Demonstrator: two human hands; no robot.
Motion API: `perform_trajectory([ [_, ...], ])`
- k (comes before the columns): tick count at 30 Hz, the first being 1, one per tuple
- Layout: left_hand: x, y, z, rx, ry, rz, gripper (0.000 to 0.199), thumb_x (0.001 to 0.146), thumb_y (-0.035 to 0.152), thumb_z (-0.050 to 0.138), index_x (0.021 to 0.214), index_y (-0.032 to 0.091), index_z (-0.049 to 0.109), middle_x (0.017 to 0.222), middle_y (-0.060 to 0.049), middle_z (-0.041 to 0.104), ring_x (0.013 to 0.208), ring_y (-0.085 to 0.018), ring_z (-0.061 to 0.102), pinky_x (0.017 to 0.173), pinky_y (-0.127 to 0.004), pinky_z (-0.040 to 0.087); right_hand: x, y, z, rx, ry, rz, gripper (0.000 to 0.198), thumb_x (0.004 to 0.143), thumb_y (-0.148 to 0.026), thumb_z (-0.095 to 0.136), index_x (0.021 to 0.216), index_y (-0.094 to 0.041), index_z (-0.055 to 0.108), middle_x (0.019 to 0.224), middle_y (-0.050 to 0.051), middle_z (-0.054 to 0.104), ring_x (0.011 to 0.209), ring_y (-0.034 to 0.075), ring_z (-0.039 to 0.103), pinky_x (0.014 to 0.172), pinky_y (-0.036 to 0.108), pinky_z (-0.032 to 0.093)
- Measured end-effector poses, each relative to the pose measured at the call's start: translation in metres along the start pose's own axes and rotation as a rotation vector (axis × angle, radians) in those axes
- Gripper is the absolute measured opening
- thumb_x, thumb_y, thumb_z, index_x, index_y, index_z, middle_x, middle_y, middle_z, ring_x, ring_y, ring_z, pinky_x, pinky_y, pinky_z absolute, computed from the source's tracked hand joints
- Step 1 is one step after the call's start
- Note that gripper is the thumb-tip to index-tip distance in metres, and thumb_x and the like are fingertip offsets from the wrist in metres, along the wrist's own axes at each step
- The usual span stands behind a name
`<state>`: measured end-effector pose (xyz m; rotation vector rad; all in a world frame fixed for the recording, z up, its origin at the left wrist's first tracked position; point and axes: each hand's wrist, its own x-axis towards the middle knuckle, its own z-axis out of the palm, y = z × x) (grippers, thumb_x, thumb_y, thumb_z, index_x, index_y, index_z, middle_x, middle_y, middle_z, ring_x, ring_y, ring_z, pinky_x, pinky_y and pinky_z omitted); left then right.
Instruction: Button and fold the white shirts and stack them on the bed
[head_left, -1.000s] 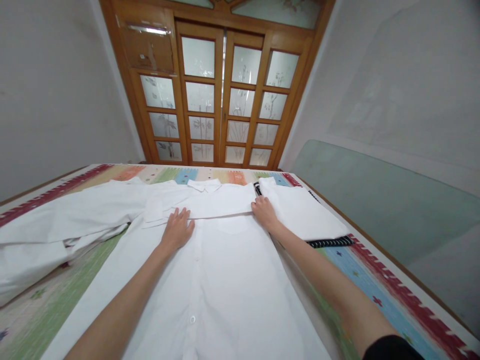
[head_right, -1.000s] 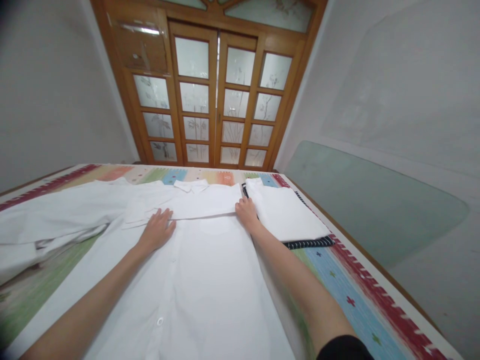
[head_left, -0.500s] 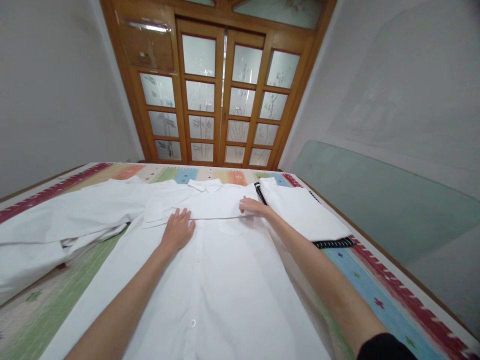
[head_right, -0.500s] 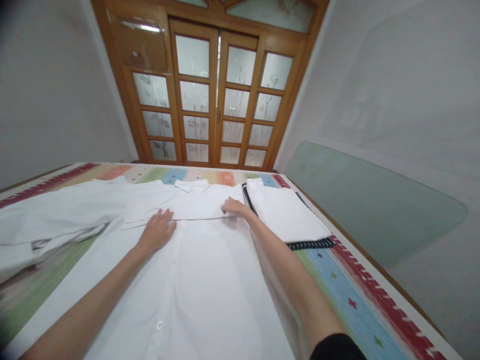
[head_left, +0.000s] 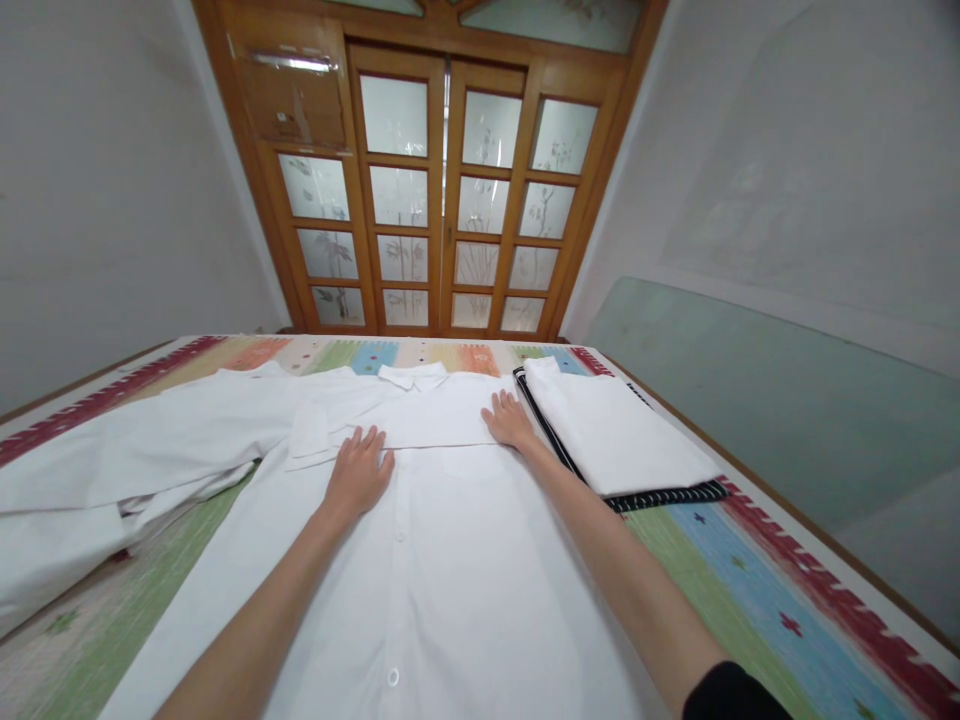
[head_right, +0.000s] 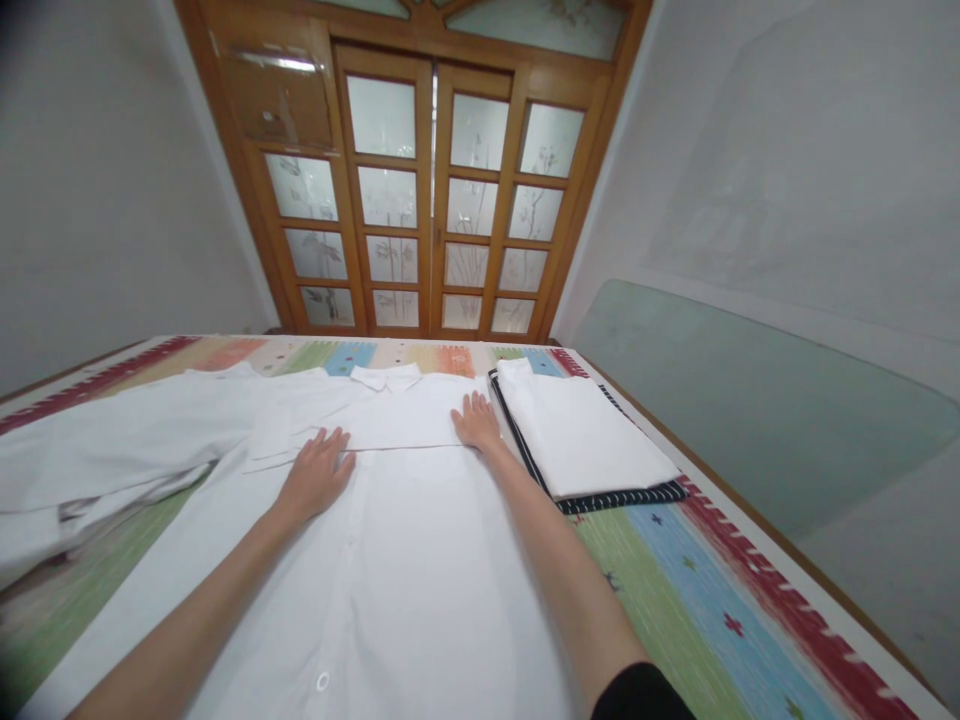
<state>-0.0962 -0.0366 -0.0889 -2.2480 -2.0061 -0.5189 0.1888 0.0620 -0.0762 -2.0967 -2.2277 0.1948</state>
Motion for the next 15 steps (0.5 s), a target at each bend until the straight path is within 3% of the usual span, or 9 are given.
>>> perform_trajectory([
  [9, 0.000, 0.000, 0.000, 0.011, -0.003, 0.015, 0.052, 0.091, 0.032, 0.035, 0.133, 0.008, 0.053, 0.144, -0.016, 0.048, 0.140, -0.034, 0.034, 0.112, -0.052, 0.032, 0.023, 0.005, 0.001, -0.016, 0.033, 0.076, 0.069, 0.099, -0.045, 0.016, 0.152, 0.000, 0.018, 0.160, 0.018, 0.011, 0.147, 0.024, 0.012, 0.117, 0.038, 0.010],
  [15, 0.001, -0.002, 0.005, 0.019, 0.050, 0.019, 0.049, 0.090, 0.032, 0.037, 0.130, 0.012, 0.057, 0.142, -0.014, 0.052, 0.138, -0.032, 0.037, 0.112, -0.050, 0.033, 0.042, 0.009, -0.007, -0.100, 0.138, 0.047, 0.060, 0.099, -0.038, 0.025, 0.145, 0.000, 0.034, 0.153, 0.023, 0.030, 0.142, 0.028, 0.027, 0.113, 0.041, 0.019],
])
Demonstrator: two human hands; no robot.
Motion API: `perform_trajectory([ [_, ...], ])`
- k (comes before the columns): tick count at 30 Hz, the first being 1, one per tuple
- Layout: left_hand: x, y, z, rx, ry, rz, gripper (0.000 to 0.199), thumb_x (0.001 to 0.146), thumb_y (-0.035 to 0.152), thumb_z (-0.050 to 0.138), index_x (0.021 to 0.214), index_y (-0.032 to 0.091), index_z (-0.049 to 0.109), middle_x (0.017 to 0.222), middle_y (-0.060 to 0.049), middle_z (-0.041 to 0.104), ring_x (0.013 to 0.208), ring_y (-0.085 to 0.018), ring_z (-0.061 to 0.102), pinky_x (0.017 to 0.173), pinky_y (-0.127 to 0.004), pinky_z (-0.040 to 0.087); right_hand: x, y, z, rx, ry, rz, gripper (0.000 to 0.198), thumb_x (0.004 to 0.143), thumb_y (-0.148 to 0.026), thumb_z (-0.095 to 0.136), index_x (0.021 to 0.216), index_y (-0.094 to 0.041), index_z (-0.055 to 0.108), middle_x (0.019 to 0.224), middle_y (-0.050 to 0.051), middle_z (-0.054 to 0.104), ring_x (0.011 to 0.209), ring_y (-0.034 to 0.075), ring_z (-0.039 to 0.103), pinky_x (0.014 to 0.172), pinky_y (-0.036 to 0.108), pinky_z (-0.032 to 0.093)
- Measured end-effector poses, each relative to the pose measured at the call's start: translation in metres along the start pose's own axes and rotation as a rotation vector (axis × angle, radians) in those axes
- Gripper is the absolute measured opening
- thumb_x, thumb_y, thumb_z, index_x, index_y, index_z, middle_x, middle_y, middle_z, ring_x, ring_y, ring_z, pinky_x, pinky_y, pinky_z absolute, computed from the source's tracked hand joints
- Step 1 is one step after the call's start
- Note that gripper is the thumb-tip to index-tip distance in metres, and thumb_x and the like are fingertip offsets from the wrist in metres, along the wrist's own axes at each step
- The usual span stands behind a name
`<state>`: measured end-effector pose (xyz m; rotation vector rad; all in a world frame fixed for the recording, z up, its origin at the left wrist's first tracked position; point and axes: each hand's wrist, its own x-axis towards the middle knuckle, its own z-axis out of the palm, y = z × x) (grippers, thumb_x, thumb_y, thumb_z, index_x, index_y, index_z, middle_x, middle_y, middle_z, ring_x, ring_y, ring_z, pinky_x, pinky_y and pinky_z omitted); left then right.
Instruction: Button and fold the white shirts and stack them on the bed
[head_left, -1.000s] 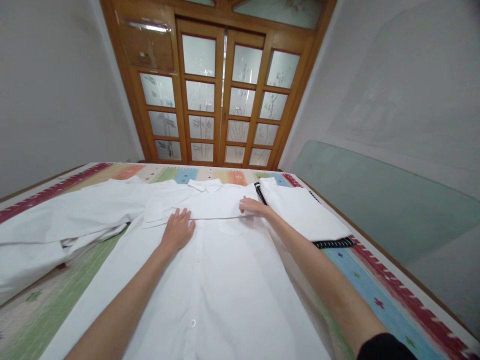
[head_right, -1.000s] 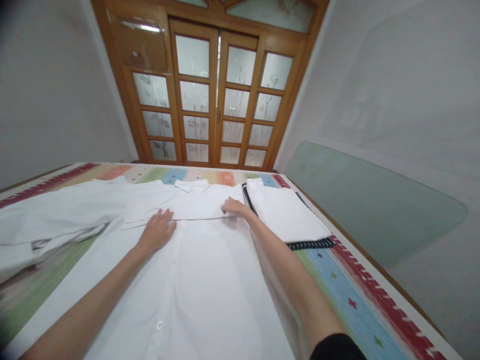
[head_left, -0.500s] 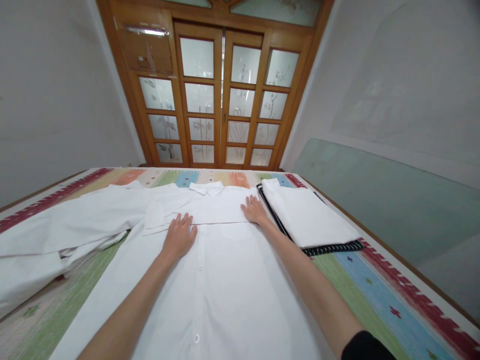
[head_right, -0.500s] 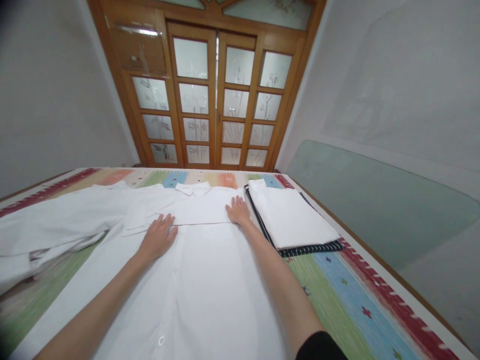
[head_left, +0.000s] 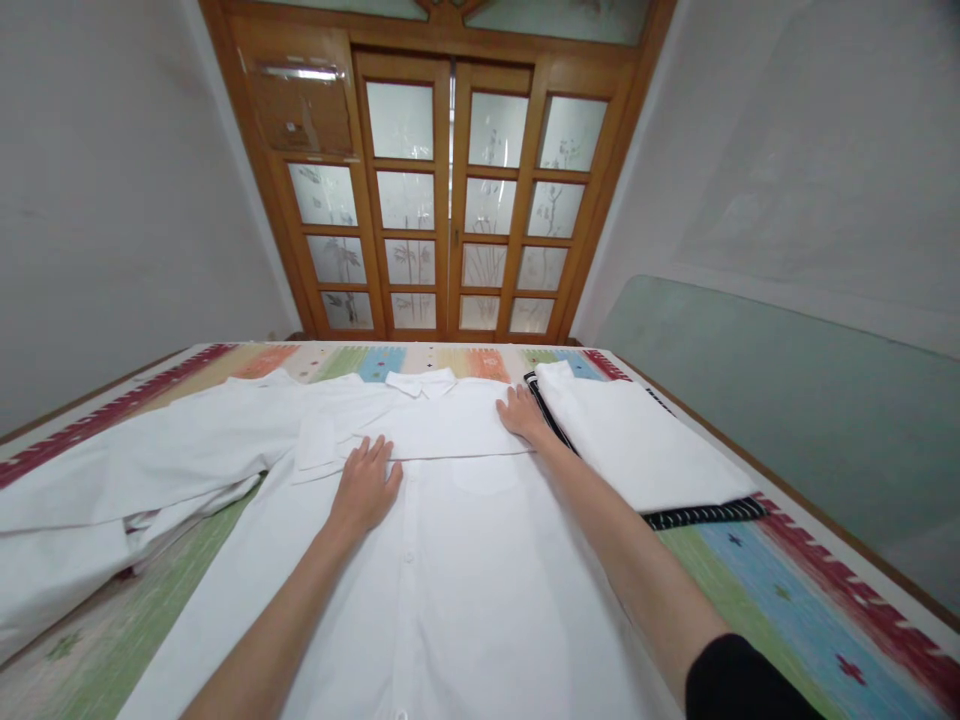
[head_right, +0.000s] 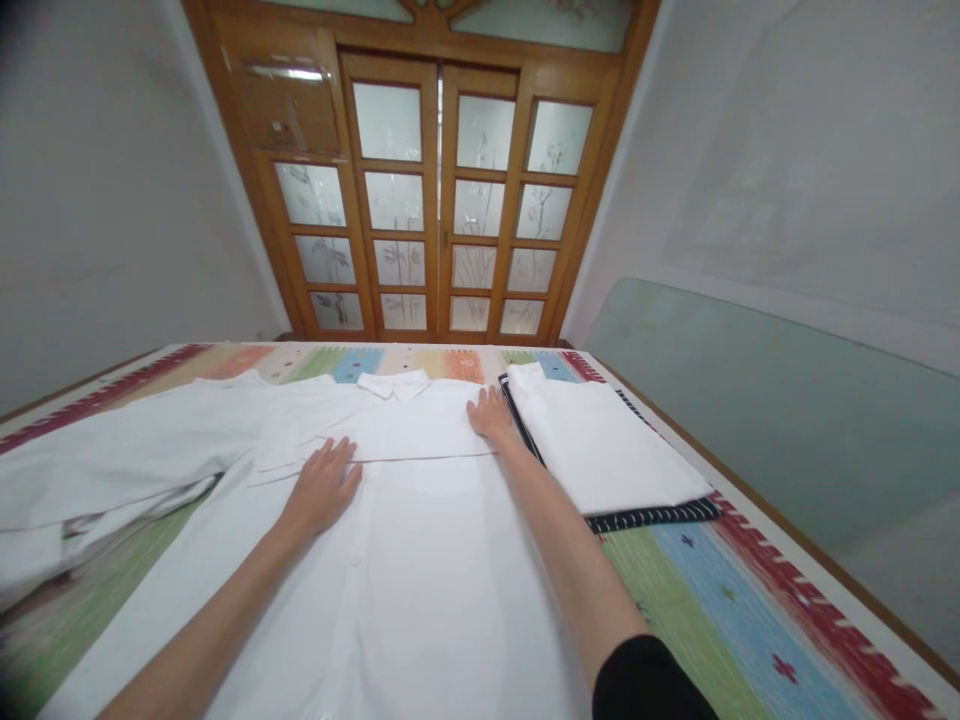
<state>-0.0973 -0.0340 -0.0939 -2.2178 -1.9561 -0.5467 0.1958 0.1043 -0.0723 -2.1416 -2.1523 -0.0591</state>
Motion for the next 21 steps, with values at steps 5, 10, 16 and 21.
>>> perform_trajectory([
  [5, 0.001, 0.000, 0.002, -0.010, 0.014, -0.001, 0.048, 0.091, 0.032, 0.038, 0.130, 0.011, 0.056, 0.141, -0.014, 0.053, 0.138, -0.032, 0.038, 0.112, -0.049, 0.033, 0.028, 0.009, -0.022, -0.116, 0.046, -0.261, 0.040, 0.093, -0.020, 0.037, 0.119, -0.005, 0.063, 0.128, 0.021, 0.060, 0.126, 0.027, 0.046, 0.108, 0.040, 0.027],
  [10, 0.000, 0.000, 0.001, -0.020, 0.006, -0.007, 0.045, 0.091, 0.032, 0.039, 0.129, 0.013, 0.056, 0.141, -0.013, 0.053, 0.138, -0.030, 0.038, 0.113, -0.048, 0.032, 0.056, 0.018, -0.048, -0.168, -0.130, -0.297, 0.035, 0.087, -0.015, 0.044, 0.110, -0.017, 0.071, 0.121, 0.012, 0.066, 0.122, 0.028, 0.050, 0.098, 0.038, 0.039],
  [16, 0.001, 0.001, 0.001, -0.019, 0.011, -0.003, 0.045, 0.091, 0.031, 0.040, 0.127, 0.012, 0.057, 0.140, -0.013, 0.054, 0.138, -0.032, 0.038, 0.113, -0.048, 0.032, 0.073, 0.023, -0.057, -0.188, -0.266, -0.365, 0.041, 0.081, -0.010, 0.049, 0.115, -0.021, 0.070, 0.119, 0.007, 0.068, 0.111, 0.020, 0.060, 0.093, 0.027, 0.044],
  [21, 0.001, 0.003, -0.002, -0.021, -0.020, -0.011, 0.046, 0.092, 0.030, 0.039, 0.128, 0.008, 0.057, 0.140, -0.015, 0.053, 0.138, -0.033, 0.037, 0.114, -0.049, 0.030, 0.080, 0.026, -0.060, -0.274, -0.279, -0.280, 0.039, 0.080, -0.017, 0.054, 0.115, -0.007, 0.069, 0.121, 0.023, 0.064, 0.115, 0.035, 0.057, 0.090, 0.043, 0.046],
])
